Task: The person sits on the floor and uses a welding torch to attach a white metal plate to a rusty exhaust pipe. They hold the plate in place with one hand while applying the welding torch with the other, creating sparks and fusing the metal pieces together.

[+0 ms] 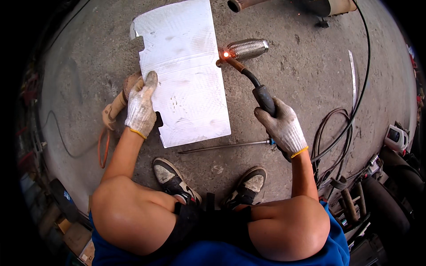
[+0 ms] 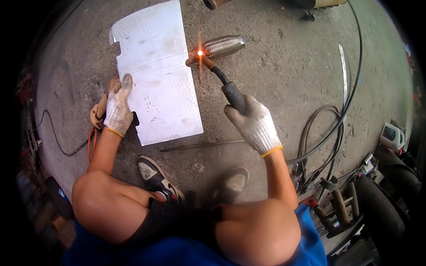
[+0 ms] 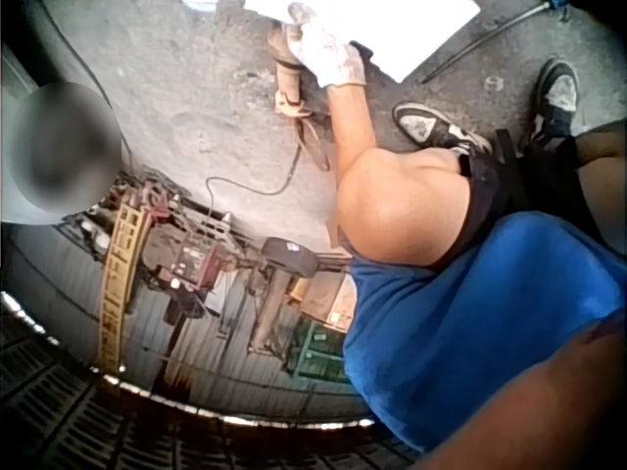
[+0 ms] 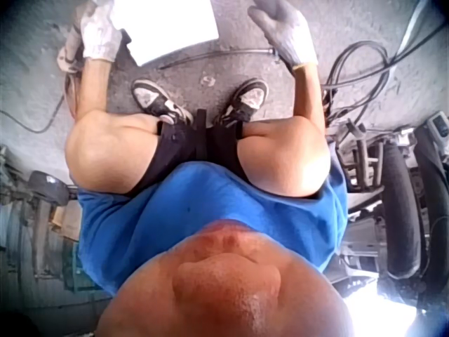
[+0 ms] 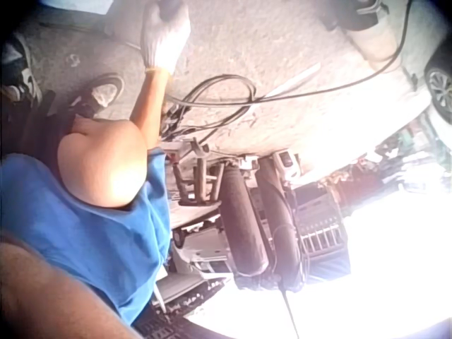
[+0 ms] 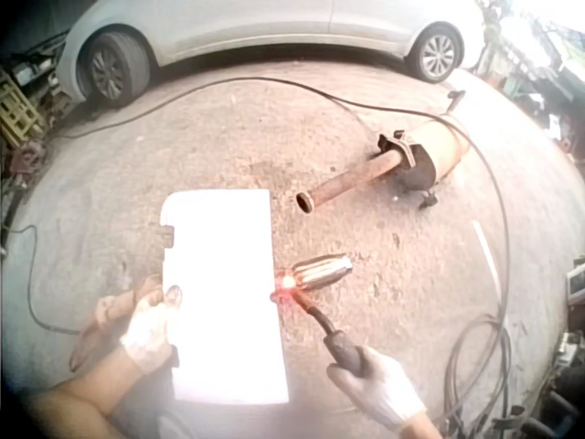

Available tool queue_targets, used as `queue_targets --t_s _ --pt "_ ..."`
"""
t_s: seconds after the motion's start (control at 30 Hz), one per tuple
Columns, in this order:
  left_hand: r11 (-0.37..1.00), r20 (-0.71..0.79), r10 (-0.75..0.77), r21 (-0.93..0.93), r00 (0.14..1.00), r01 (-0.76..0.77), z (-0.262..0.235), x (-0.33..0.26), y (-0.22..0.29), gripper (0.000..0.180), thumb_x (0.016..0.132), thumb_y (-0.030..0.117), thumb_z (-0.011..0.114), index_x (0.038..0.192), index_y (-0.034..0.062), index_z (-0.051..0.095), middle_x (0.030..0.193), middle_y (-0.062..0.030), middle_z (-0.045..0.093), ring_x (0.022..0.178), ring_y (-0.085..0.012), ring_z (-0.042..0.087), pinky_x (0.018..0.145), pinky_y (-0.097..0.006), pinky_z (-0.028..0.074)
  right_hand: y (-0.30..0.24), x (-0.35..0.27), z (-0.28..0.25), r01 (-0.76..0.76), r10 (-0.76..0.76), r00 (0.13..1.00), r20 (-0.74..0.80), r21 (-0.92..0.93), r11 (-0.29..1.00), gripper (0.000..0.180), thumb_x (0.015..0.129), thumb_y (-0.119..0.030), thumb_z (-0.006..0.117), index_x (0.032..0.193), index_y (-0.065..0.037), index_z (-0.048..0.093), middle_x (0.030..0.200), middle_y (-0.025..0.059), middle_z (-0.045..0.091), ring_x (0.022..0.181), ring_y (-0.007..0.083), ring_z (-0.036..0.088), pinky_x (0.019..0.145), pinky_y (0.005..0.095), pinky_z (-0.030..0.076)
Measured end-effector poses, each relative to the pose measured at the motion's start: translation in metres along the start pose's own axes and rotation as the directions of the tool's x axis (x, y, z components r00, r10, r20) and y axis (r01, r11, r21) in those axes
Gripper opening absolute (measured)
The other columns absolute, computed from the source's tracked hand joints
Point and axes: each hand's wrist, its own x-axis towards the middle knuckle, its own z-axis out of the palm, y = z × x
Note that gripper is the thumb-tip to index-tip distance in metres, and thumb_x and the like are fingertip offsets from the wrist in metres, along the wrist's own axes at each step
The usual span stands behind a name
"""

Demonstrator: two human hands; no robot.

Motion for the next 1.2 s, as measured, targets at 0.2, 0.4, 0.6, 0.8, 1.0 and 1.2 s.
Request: queue_targets --t_s 0.2,0.4,0.6,0.8,1.0,1.2 --pt "1.000 -0.020 -0.024 -0.020 1.000 0.023 0.004 -0.006 0.008 0.048 0.099 0.029 0.070 0.132 -0.0041 0.057 0.118 -0.0142 0.068 0.104 -0.0235 0.070 0.087 -0.039 0.062 -0.001 0.004 0.001 -0.004 0.004 1.000 0.001 -0.028 1.000 0.038 0.091 -0.032 0.073 0.107 0.001 0.064 0.072 0.0024 0.058 0.063 0.0113 0.057 0.058 0.0308 0.048" --pt "0.997 -0.025 -0.060 -0.051 0.998 0.059 0.004 -0.002 0.006 0.058 0.096 0.029 0.075 0.137 -0.0037 0.053 0.123 -0.0163 0.064 0.111 -0.0273 0.067 0.090 -0.043 0.061 -0.008 0.002 -0.002 -0.041 0.042 0.999 0.014 -0.048 0.998 0.043 0.090 -0.035 0.072 0.109 0.003 0.065 0.084 0.0172 0.066 0.078 0.0275 0.067 0.072 0.0398 0.052" --pt "0.999 -0.047 -0.042 -0.011 0.998 0.041 0.001 -0.003 0.004 0.046 0.098 0.029 0.073 0.130 -0.0014 0.059 0.114 -0.0125 0.068 0.101 -0.0218 0.070 0.085 -0.038 0.062 -0.001 0.006 0.004 -0.011 0.011 1.000 0.007 -0.049 0.999 0.041 0.091 -0.034 0.072 0.109 0.002 0.065 0.079 0.0102 0.063 0.071 0.0197 0.063 0.066 0.0355 0.051" --pt "0.999 0.076 -0.013 0.054 0.997 0.009 0.000 -0.003 -0.002 0.044 0.098 0.029 0.073 0.127 -0.0024 0.062 0.115 -0.0107 0.069 0.101 -0.0174 0.067 0.089 -0.031 0.055 -0.011 0.004 0.001 -0.065 0.066 0.997 0.034 -0.047 0.997 0.046 0.090 -0.036 0.071 0.111 0.004 0.065 0.090 0.0236 0.070 0.086 0.0356 0.071 0.081 0.0436 0.054" --pt "0.985 0.198 -0.019 0.169 0.980 -0.016 0.012 -0.013 -0.003 0.043 0.102 0.034 0.068 0.127 -0.0015 0.064 0.113 -0.0070 0.070 0.100 -0.0124 0.064 0.090 -0.029 0.052 -0.010 0.005 0.000 -0.057 0.059 0.998 0.027 -0.068 0.996 0.045 0.091 -0.036 0.071 0.111 0.004 0.064 0.084 0.0164 0.067 0.078 0.0270 0.067 0.073 0.0391 0.053" --pt "0.977 0.209 -0.072 0.210 0.975 0.027 0.016 -0.017 -0.002 0.045 0.101 0.033 0.070 0.125 -0.0039 0.062 0.114 -0.0104 0.069 0.099 -0.0148 0.066 0.088 -0.029 0.054 -0.003 0.006 0.002 -0.039 0.041 0.999 0.016 -0.081 0.996 0.041 0.091 -0.034 0.072 0.109 0.002 0.064 0.073 0.0037 0.060 0.063 0.0120 0.059 0.057 0.0311 0.050"
